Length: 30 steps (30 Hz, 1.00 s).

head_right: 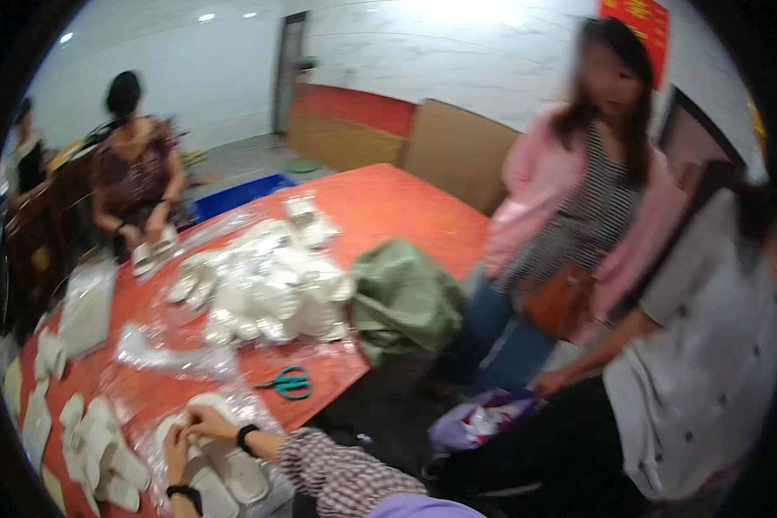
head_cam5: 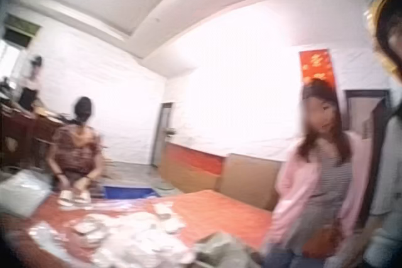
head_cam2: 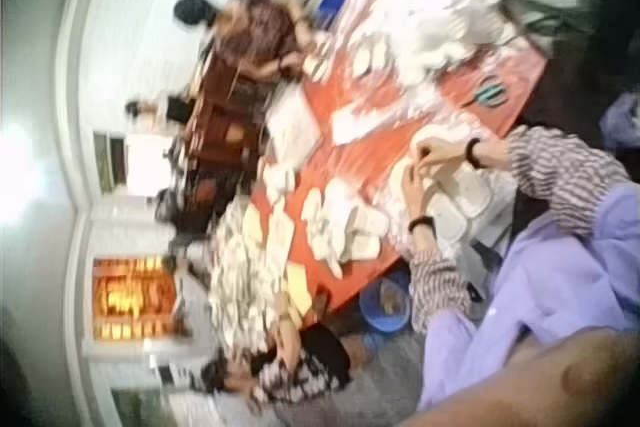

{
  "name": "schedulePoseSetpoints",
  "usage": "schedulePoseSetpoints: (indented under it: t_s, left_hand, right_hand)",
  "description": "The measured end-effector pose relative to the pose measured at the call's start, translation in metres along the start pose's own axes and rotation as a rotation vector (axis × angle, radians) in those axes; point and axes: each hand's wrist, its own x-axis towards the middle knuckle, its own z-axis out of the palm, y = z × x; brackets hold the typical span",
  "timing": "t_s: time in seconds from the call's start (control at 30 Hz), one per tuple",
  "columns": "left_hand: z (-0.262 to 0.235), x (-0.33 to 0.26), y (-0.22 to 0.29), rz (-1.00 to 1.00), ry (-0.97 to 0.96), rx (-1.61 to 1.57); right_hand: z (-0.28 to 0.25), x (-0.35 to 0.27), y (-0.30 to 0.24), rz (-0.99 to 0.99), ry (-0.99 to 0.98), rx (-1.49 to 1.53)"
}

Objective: Packaging pairs of white slippers into clear plastic bags for shipping.

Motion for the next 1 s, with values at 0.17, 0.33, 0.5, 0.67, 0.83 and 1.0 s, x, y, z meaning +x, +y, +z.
schedulePoseSetpoints:
  t_s: [0.17,0.33,0.5,0.67,0.83,1.0]
  left_hand:
    - [0.017,-0.006,0.018,0.053,0.007,-0.034]
    - [0.03,0.0,0.031,0.054,0.059,0.116]
    - [0.025,-0.012,0.05,0.101,0.123,0.16]
    - [0.037,-0.057,0.088,0.227,0.364,0.323]
    - [0.058,-0.119,0.081,0.004,0.156,0.475]
    - [0.077,-0.134,0.06,0.055,0.177,0.856]
  right_hand:
    - [-0.012,-0.003,0.022,0.17,-0.151,0.151]
    - [-0.02,-0.013,-0.019,0.207,-0.033,0.031]
    - [-0.013,-0.014,0.007,0.204,0.088,0.144]
    - [-0.016,-0.012,0.012,0.222,0.127,0.192]
    - [-0.03,-0.01,0.014,0.246,0.146,0.342]
    - [-0.061,-0.039,-0.016,-0.074,0.202,-0.4]
